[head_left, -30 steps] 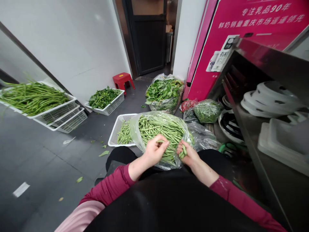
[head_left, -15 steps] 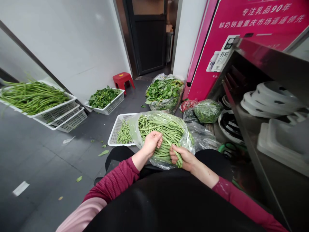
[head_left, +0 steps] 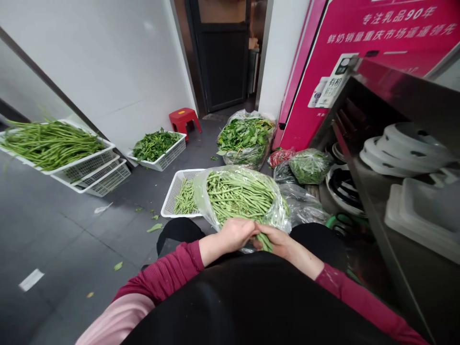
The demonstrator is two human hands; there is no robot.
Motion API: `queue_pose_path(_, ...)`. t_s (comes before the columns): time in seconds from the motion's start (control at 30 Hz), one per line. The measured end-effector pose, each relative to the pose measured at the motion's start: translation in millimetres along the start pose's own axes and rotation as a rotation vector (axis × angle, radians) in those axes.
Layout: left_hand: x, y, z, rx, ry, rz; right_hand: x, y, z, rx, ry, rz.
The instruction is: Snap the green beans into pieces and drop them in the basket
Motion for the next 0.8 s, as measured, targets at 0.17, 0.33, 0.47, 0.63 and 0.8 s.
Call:
queue_pose_path(0.17,-5.2,-8,8,0.311,-0.313,-0.178,-4,6,8,-0.046,0.099,0.074)
queue_pose_path(0.33,0.5,-45,1,-0.002,-0.46,-0.214,-13,-2,10,-0.092,0.161,0.031)
queue_pose_path(0.47,12.6,-90,-19,-0.443,-0.373,-0.35,-16,-17,7,-0.149,0.237,-0.129)
queue_pose_path(0.63,25.1,-106,-27,-0.558,-0.414,-0.429,-18,-17,0,-0.173,0.268,-0.226)
queue_pose_path(0.8,-9.1,-86,-24,-0.368,-0.335,-0.403,-25,-17,-8,-0.323,0.299,-0.026)
Point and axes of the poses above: each hand's wrist, its own z-axis away from the middle knuckle, its own x-axis out of the palm, y = z × x, the point moved 1 cm from there along -z, towards the middle knuckle, and after that the axes turned 8 degrees about -x, right-handed, at the moved point
